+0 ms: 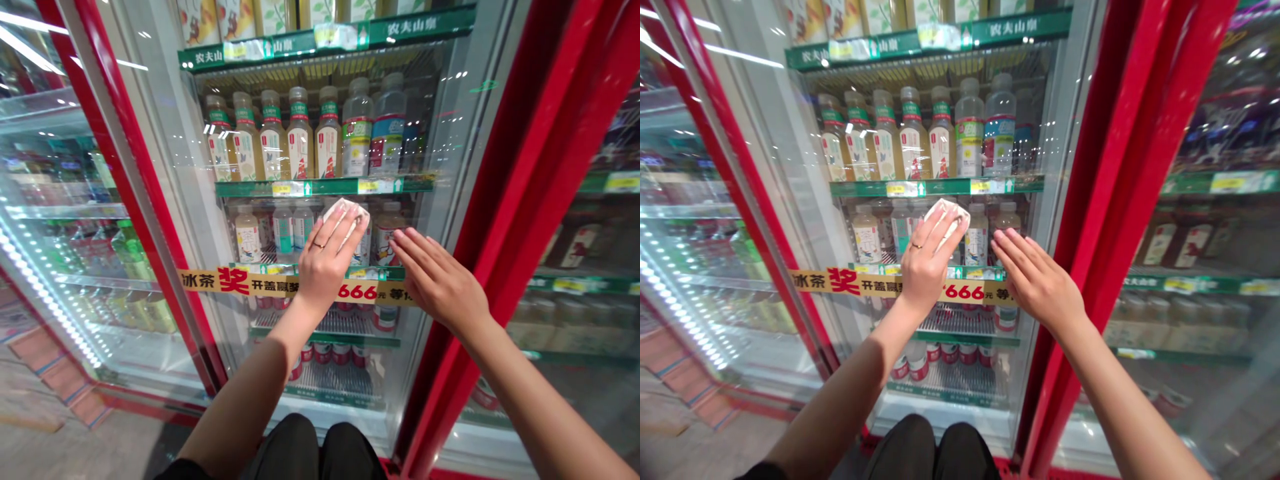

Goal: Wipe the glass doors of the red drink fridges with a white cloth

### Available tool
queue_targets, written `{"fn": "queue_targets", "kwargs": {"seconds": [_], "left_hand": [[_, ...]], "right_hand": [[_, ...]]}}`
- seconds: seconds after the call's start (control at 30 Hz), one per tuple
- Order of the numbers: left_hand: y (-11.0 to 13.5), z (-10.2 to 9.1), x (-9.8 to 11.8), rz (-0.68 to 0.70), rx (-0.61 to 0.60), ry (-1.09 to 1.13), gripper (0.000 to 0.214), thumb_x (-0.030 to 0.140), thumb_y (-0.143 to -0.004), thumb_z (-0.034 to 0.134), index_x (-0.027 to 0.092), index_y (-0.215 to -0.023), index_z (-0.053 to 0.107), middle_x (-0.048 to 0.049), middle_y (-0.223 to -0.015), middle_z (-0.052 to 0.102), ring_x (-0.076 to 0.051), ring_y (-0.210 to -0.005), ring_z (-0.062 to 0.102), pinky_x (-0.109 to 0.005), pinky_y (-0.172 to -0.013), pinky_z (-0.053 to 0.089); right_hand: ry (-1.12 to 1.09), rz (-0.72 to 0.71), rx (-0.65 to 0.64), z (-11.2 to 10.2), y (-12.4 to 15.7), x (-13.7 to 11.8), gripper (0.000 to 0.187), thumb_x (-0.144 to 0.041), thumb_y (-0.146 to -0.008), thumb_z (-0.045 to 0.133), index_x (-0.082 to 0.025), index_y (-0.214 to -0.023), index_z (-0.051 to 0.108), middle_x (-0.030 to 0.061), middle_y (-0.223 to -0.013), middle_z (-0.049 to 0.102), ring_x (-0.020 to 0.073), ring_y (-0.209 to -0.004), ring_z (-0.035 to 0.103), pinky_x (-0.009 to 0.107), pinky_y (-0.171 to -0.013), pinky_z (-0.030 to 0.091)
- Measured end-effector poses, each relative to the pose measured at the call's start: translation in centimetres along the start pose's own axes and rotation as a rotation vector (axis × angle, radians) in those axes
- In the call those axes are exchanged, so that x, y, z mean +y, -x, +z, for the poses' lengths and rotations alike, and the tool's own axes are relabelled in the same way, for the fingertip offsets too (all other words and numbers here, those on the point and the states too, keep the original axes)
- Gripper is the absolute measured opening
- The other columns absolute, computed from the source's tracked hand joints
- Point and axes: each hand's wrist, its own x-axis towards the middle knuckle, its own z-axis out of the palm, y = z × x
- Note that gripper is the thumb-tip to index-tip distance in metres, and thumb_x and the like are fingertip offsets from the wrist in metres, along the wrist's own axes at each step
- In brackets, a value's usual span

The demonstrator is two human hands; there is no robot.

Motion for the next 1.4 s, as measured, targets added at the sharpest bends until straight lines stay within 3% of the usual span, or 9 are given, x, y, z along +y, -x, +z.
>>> {"fn": "queue_targets", "kwargs": {"seconds": [0.17,0.4,0.63,0.8,0.9,1.03,1.13,1.23,1.4], "left_hand": [[-1.4,0.0,-1.1,-0.005,-0.013,0.015,0.054,0.008,-0.110,0.042,0.026,-0.158,0.059,-0.0040,-0.160,0.065,-0.019,-0.160,0.048,-0.040,-0.136,0.040],[1.4,0.0,0.4,-0.082,0.016,0.074,0.059,0.004,-0.108,0.048,0.028,-0.162,0.054,-0.0053,-0.158,0.067,-0.018,-0.161,0.047,-0.042,-0.138,0.038],[-1.2,0.4,-0.4,-0.040,0.006,0.051,0.056,0.004,-0.109,0.046,0.028,-0.158,0.059,-0.0042,-0.159,0.066,-0.018,-0.160,0.048,-0.039,-0.137,0.038],[0.5,0.1,0.2,-0.105,0.056,0.050,0.057,-0.001,-0.107,0.045,0.025,-0.154,0.062,-0.0047,-0.157,0.068,-0.017,-0.161,0.047,-0.040,-0.137,0.038],[1.1,0.6,1.4,-0.095,0.009,0.045,0.056,0.001,-0.106,0.048,0.024,-0.156,0.060,-0.0062,-0.158,0.066,-0.018,-0.162,0.046,-0.040,-0.138,0.036],[-0.5,1.5,1.5,-0.028,-0.065,0.058,0.057,0.006,-0.108,0.049,0.026,-0.161,0.056,-0.0056,-0.162,0.063,-0.019,-0.162,0.045,-0.039,-0.139,0.034],[-1.5,1.8,0.7,-0.060,-0.042,0.086,0.061,0.006,-0.108,0.046,0.031,-0.164,0.052,-0.0029,-0.165,0.060,-0.019,-0.163,0.044,-0.041,-0.139,0.035],[-0.6,1.3,0.5,-0.116,0.005,0.105,0.066,0.003,-0.107,0.043,0.033,-0.166,0.048,-0.0023,-0.166,0.059,-0.019,-0.163,0.044,-0.043,-0.139,0.035],[1.9,0.6,2.4,-0.075,-0.030,0.060,0.056,0.008,-0.107,0.053,0.023,-0.160,0.056,-0.0079,-0.160,0.065,-0.021,-0.160,0.049,-0.042,-0.136,0.041]], "right_hand": [[-0.009,0.006,0.003,-0.1,0.0,-0.1,0.091,-0.003,-0.100,0.057,-0.022,-0.177,0.013,0.0102,-0.170,0.048,0.0301,-0.158,0.048,0.049,-0.131,0.050],[-0.024,0.014,0.007,0.0,-0.1,-0.2,0.091,-0.002,-0.100,0.055,-0.022,-0.177,0.012,0.0098,-0.170,0.049,0.0307,-0.159,0.048,0.049,-0.129,0.053],[-0.039,0.002,0.010,-0.1,-0.1,-0.1,0.092,0.000,-0.098,0.057,-0.020,-0.177,0.014,0.0118,-0.170,0.049,0.0319,-0.159,0.048,0.050,-0.128,0.054],[-0.028,0.000,0.006,-0.1,-0.1,-0.2,0.091,-0.001,-0.099,0.057,-0.019,-0.177,0.013,0.0123,-0.170,0.049,0.0319,-0.159,0.048,0.050,-0.128,0.055],[-0.023,0.001,0.019,0.0,-0.1,-0.2,0.090,-0.001,-0.099,0.057,-0.019,-0.177,0.014,0.0117,-0.170,0.050,0.0313,-0.159,0.048,0.049,-0.128,0.055],[-0.041,-0.001,0.046,0.1,-0.1,-0.2,0.090,0.000,-0.098,0.056,-0.019,-0.176,0.016,0.0111,-0.170,0.051,0.0308,-0.159,0.049,0.049,-0.128,0.055],[-0.023,-0.022,0.052,0.0,-0.2,-0.2,0.090,0.001,-0.099,0.055,-0.017,-0.177,0.014,0.0130,-0.167,0.053,0.0306,-0.158,0.049,0.050,-0.124,0.058],[-0.007,-0.044,0.049,-0.5,-0.1,0.2,0.089,0.002,-0.099,0.054,-0.016,-0.177,0.015,0.0134,-0.165,0.056,0.0295,-0.157,0.051,0.049,-0.122,0.060],[0.042,-0.082,0.051,-1.3,0.8,1.9,0.085,-0.001,-0.098,0.058,-0.019,-0.174,0.027,0.0097,-0.162,0.060,0.0279,-0.152,0.058,0.047,-0.122,0.058]]}}
